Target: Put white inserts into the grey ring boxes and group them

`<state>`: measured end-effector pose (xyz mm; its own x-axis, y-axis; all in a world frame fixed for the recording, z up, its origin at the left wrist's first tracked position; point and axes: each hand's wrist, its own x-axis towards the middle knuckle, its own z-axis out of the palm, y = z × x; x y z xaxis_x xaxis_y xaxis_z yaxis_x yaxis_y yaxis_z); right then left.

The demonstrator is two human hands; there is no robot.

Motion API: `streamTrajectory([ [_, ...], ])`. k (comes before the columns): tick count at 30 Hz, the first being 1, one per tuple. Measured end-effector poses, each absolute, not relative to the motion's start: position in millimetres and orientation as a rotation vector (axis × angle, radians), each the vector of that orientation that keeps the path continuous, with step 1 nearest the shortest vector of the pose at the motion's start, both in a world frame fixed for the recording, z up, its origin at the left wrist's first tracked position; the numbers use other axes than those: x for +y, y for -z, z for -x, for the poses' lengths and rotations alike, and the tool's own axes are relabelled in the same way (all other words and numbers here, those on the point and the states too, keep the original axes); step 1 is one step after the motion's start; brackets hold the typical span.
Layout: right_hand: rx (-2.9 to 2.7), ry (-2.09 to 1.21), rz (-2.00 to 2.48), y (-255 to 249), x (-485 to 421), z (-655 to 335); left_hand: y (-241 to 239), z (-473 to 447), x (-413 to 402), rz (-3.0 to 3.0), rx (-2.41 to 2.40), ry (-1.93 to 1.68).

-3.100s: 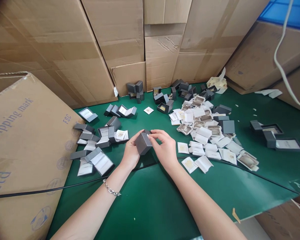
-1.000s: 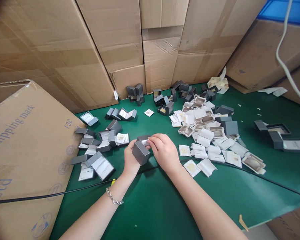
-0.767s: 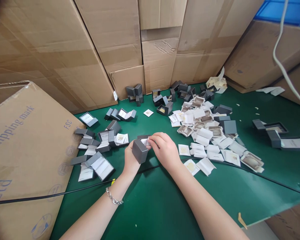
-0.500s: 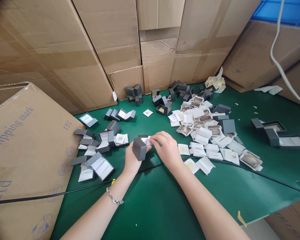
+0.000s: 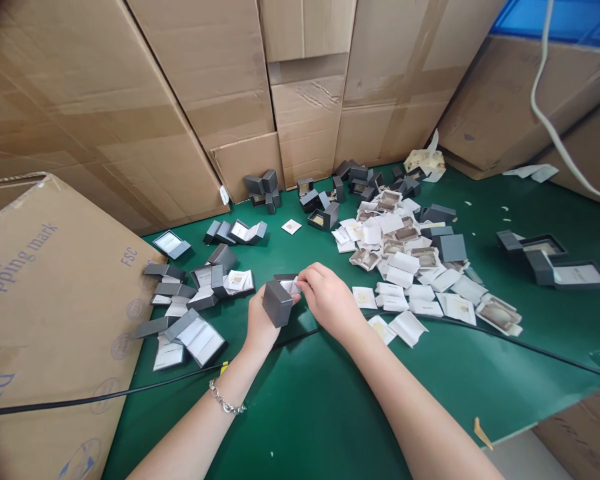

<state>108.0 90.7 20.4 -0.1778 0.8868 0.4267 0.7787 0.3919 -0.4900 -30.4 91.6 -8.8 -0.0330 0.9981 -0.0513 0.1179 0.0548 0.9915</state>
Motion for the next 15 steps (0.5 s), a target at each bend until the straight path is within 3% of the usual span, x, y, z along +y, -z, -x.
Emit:
streamTrajectory([
  [15,-2.163,0.060,1.354,-16.9,89.7,-107.2,6.4,30.0,92.6,-1.218,1.371,-1.127],
])
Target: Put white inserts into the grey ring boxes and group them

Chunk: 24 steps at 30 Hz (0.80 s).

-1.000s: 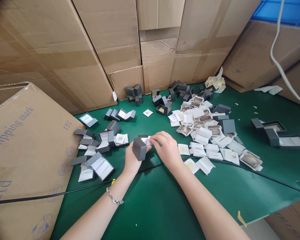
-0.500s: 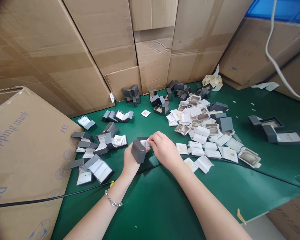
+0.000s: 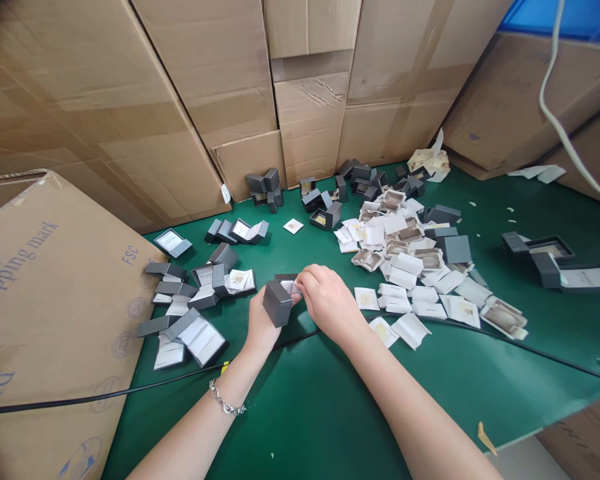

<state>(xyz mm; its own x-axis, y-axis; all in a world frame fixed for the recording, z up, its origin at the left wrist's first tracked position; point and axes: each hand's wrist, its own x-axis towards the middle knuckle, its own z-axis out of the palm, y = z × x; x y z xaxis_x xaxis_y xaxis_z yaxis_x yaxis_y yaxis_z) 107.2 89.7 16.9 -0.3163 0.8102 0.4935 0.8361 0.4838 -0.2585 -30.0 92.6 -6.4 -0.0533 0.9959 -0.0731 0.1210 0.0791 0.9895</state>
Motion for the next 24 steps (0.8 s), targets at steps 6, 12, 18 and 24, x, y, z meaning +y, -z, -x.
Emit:
streamTrajectory([
  [6,-2.096,-0.014,1.377,-16,89,-105,7,30,92,-1.214,1.372,-1.148],
  [12,-1.902,-0.117,1.361,-14,89,-100,9,31,91,-1.197,1.328,-1.177],
  [18,-1.867,0.004,1.382,-9,90,-96,10,31,91,-1.223,1.338,-1.188],
  [24,-1.914,0.142,1.339,-6,88,-95,11,31,91,-1.244,1.341,-1.188],
])
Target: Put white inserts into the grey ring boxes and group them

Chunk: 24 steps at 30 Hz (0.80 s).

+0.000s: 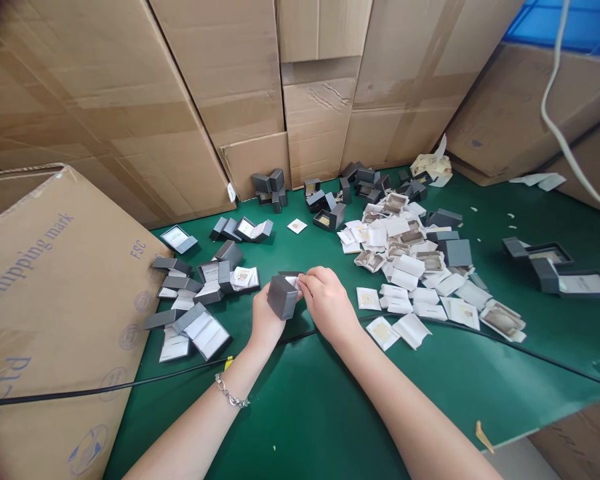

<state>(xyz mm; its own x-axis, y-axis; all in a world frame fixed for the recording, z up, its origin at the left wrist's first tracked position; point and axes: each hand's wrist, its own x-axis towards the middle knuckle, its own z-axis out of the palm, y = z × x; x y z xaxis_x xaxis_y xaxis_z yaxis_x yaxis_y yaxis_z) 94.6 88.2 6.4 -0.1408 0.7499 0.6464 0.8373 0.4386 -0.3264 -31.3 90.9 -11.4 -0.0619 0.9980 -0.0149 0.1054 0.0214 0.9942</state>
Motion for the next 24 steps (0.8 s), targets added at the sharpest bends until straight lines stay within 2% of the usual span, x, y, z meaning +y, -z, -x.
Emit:
streamTrajectory([
  [9,-2.016,0.091,1.332,-11,88,-97,14,31,92,-1.217,1.347,-1.202],
  [16,-2.014,-0.141,1.308,-20,91,-102,12,32,92,-1.173,1.311,-1.188],
  [20,-1.859,-0.362,1.329,-20,91,-105,3,32,93,-1.120,1.253,-1.177],
  [24,-1.533,-0.744,1.354,-15,95,-106,-3,32,95,-1.055,1.228,-1.146],
])
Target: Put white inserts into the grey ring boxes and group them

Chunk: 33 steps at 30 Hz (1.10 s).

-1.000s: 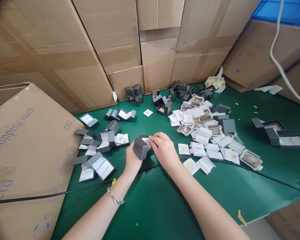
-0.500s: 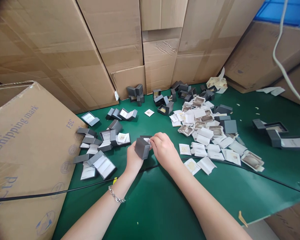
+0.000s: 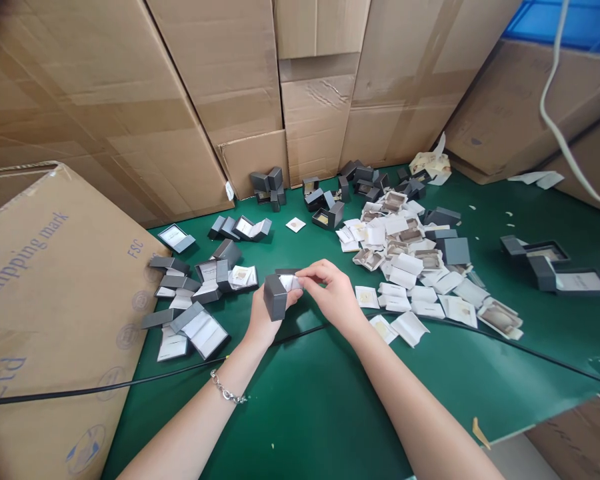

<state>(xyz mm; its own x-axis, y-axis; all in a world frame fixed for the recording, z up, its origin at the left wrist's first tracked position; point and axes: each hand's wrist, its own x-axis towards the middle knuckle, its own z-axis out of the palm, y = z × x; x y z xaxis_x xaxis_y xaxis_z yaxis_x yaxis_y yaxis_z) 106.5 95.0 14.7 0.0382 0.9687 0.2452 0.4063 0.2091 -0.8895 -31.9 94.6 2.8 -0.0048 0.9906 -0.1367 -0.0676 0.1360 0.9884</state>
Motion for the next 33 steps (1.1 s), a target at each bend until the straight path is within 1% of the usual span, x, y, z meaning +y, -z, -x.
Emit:
streamTrajectory([
  [4,-1.330,-1.034,1.347,-13,100,-109,3,34,96,-1.071,1.202,-1.105],
  [8,-1.450,-1.183,1.357,-18,98,-110,13,36,98,-1.095,1.123,-1.089],
  [14,-1.589,-0.963,1.407,-22,93,-108,16,36,95,-1.112,1.058,-1.090],
  [18,-1.574,-0.829,1.465,-21,92,-103,13,34,93,-0.990,0.982,-1.080],
  [25,-1.356,-0.937,1.683,-18,91,-100,9,30,95,-0.783,0.896,-0.959],
  [27,-1.410,-1.025,1.743,-20,92,-104,7,30,97,-0.684,0.888,-0.984],
  [31,-1.564,-1.480,1.640,-28,93,-111,2,33,99,-0.642,0.886,-0.964],
  [33,-1.562,-1.592,1.619,-31,92,-113,1,34,99,-0.676,0.899,-0.915],
])
